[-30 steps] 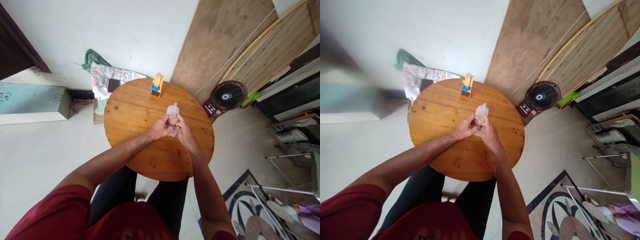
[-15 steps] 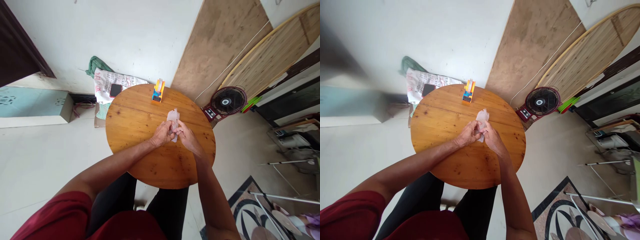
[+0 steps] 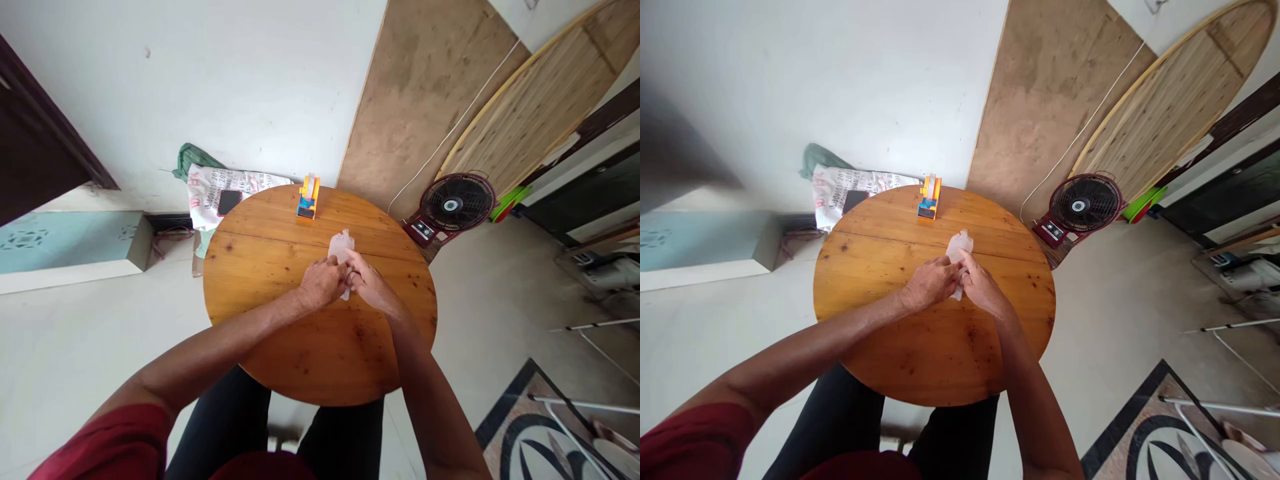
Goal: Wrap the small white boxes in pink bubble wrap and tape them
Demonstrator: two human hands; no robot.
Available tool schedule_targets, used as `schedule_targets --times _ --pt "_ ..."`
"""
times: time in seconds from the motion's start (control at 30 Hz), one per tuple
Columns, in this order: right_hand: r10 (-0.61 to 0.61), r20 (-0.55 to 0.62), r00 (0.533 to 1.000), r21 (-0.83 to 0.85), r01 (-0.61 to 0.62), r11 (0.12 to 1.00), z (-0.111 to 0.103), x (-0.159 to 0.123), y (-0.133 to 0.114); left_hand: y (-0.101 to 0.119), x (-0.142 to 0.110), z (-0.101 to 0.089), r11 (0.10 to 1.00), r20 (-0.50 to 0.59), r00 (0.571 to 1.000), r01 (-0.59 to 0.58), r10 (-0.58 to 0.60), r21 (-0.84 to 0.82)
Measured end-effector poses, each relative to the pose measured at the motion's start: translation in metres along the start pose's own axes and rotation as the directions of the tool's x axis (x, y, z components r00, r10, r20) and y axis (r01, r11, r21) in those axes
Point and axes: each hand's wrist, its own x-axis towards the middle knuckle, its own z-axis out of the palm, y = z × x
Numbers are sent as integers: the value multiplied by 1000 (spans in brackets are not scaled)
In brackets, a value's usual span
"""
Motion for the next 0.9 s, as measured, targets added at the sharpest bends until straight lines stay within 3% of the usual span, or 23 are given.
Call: schedule_targets --times 0.1,0.27,0.33,0.53,0.67,0.77,0.9 --pt "-17 22 1000 80 15 997 -1 4 4 0 4 -10 997 126 991 56 -49 -56" --pt "-23 -255 967 101 51 994 -12 7 7 -7 3 -4 986 126 991 62 -43 -155" --pt "-51 -299 953 38 65 997 -17 9 8 -9 2 -1 986 124 992 48 -28 -160" --pt "-196 -112 974 -161 177 971 -10 30 16 -10 1 3 988 103 995 14 2 -152" --pt "-176 -28 984 -239 164 957 1 44 26 -11 -4 8 993 -38 997 -66 62 -96" --pt "-169 -39 985 -225 156 962 5 48 35 -11 -6 13 985 -140 977 -166 158 -45" --pt "-189 -84 978 -190 170 967 7 49 44 -13 -5 16 961 -162 952 -272 261 -48"
